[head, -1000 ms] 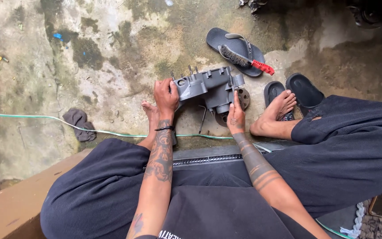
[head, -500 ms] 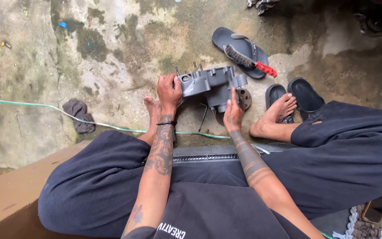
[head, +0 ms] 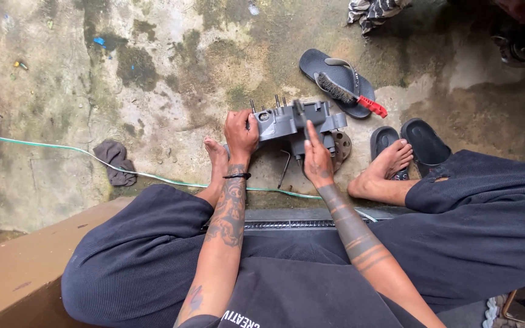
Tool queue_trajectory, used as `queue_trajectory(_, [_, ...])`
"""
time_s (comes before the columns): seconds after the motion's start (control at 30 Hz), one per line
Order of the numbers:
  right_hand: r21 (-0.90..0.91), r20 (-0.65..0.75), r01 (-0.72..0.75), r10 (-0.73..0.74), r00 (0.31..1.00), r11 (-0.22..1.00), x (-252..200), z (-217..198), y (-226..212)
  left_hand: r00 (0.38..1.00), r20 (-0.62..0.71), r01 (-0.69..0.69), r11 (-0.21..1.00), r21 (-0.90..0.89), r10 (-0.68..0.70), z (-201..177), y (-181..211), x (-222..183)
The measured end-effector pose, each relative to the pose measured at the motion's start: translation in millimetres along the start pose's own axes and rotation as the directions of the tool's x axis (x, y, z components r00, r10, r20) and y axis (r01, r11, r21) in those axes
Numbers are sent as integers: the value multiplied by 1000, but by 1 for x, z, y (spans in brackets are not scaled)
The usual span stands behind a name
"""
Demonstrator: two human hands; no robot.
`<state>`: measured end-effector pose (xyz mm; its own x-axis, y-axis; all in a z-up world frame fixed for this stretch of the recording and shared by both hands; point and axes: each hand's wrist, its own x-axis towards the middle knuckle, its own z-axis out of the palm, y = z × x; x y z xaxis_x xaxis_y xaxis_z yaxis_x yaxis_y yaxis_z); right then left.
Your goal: Scraping old gasket residue from a motorcycle engine casing using a hand tool
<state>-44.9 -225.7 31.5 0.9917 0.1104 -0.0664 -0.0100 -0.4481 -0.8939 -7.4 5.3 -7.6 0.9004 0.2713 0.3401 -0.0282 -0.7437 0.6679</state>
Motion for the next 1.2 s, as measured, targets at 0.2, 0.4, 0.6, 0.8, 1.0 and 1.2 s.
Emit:
queue_trajectory(0.2, [21, 114, -157, 153, 982, 987, -31, -11, -26, 1000, -4, 15, 1000, 2, -15, 5, -2, 2])
queue_trajectory(0.4, [-46, 144, -94, 99, 985, 995, 14, -16, -50, 1000, -2, -6, 1000, 14, 6, 5, -7, 1])
queue_trajectory(0.6, [-130, 233, -93, 122, 965, 987, 7, -41, -55, 1000, -23, 5, 1000, -8, -5, 6, -2, -2])
queue_trajectory(0.8, [-142, 225, -82, 113, 968, 987, 4, -35, -82, 999, -35, -1, 1000, -24, 0, 11, -7, -2])
queue_trajectory(1.0, [-158, 235, 58, -19, 972, 986, 29, 1, -53, 999, -35, -3, 1000, 1, 3, 13, -8, -1])
queue_trajectory(1.2, [-161, 233, 16, 22, 972, 987, 8, -13, -61, 999, -36, 6, 1000, 11, -5, 7, 1, -1])
